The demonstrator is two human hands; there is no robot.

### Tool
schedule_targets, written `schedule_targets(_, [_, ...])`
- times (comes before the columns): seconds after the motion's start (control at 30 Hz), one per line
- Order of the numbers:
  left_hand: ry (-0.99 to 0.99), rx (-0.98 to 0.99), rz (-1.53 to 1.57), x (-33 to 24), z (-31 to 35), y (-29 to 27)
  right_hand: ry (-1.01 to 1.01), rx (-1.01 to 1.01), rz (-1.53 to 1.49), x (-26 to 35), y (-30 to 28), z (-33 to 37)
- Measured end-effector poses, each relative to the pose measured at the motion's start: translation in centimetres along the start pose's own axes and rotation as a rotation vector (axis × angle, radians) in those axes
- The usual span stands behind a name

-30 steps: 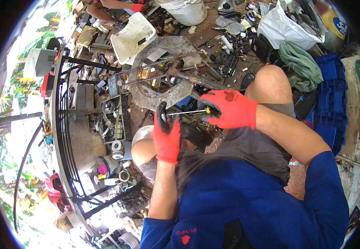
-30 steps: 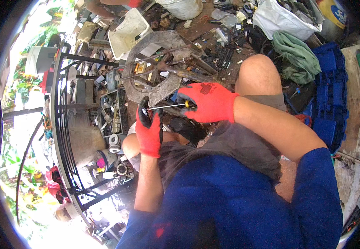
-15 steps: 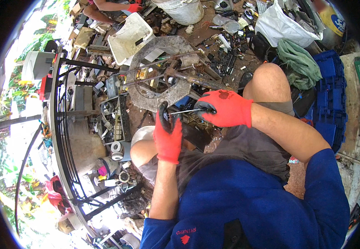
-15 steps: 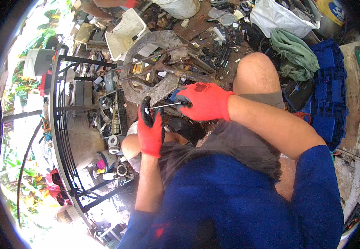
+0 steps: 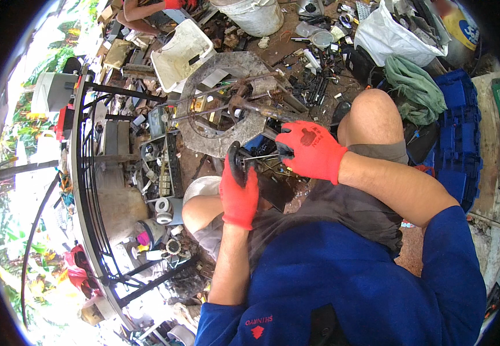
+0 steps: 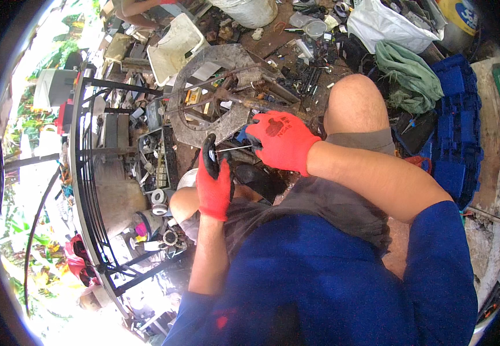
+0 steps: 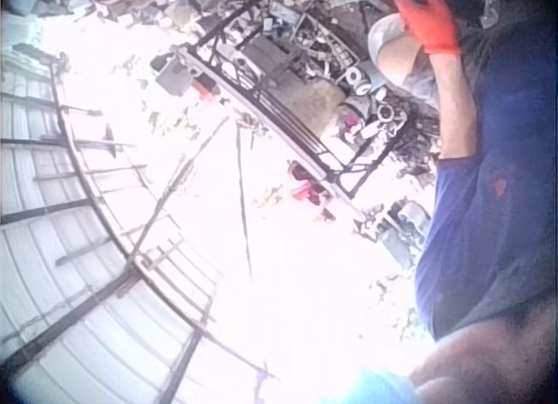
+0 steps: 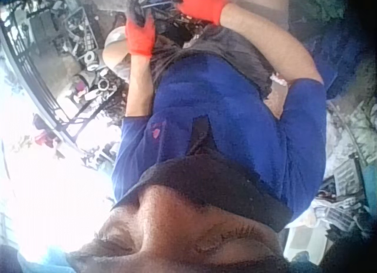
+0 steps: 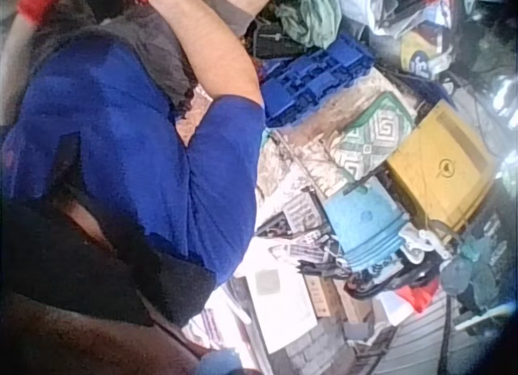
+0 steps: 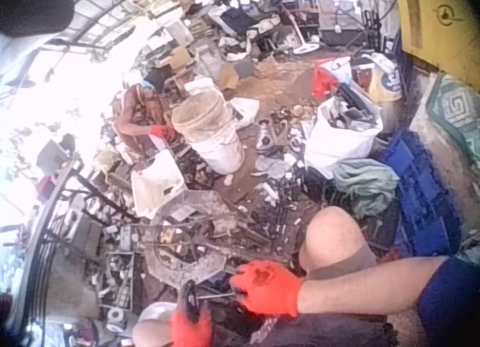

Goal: The person disassembles various electronic components using pliers and a screwdriver. They strip wires from a green circuit board, remove a red battery pack, and dismantle a black plastic casing to extract internal parts.

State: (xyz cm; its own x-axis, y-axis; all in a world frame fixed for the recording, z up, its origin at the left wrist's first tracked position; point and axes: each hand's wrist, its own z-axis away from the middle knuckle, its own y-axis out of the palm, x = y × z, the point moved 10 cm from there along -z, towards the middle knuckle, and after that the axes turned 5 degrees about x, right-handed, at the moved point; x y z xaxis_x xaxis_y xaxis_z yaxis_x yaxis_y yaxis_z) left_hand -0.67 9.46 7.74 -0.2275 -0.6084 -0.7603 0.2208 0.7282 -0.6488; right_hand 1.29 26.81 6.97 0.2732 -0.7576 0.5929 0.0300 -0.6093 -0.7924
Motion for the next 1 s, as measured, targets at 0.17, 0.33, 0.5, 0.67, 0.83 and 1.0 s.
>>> schedule_targets(0.17, [-0.025, 0.018, 0.063, 0.5, 0.2, 0.1, 0.035, 0.008, -0.076, 0.1, -0.4, -0.2])
schedule_targets(0.33, [-0.006, -0.008, 0.249, 2.5, 0.2, -0.1, 0.042, -0.009, -0.162, -0.2, -0.3, -0.1])
schedule_targets(0.5, [-0.334, 0.15, 1.063, 2.7, 0.2, 1.9, -0.049, 0.0, -0.296, -0.3, -0.4, -0.5])
schedule_targets(0.67, [-0.313, 0.129, 1.349, 2.5, -0.7, 2.1, 0.256, 0.147, -0.739, -3.3, 2.4, -0.4])
schedule_targets(0.83, [-0.315, 0.126, 1.419, 2.1, -0.3, 1.8, 0.308, 0.345, -1.14, -4.0, 3.7, 0.2])
schedule_targets(1.0, [-0.34, 0.103, 1.416, 2.6, -0.4, 1.8, 0.145, 0.173, -0.808, -3.1, 2.2, -0.2])
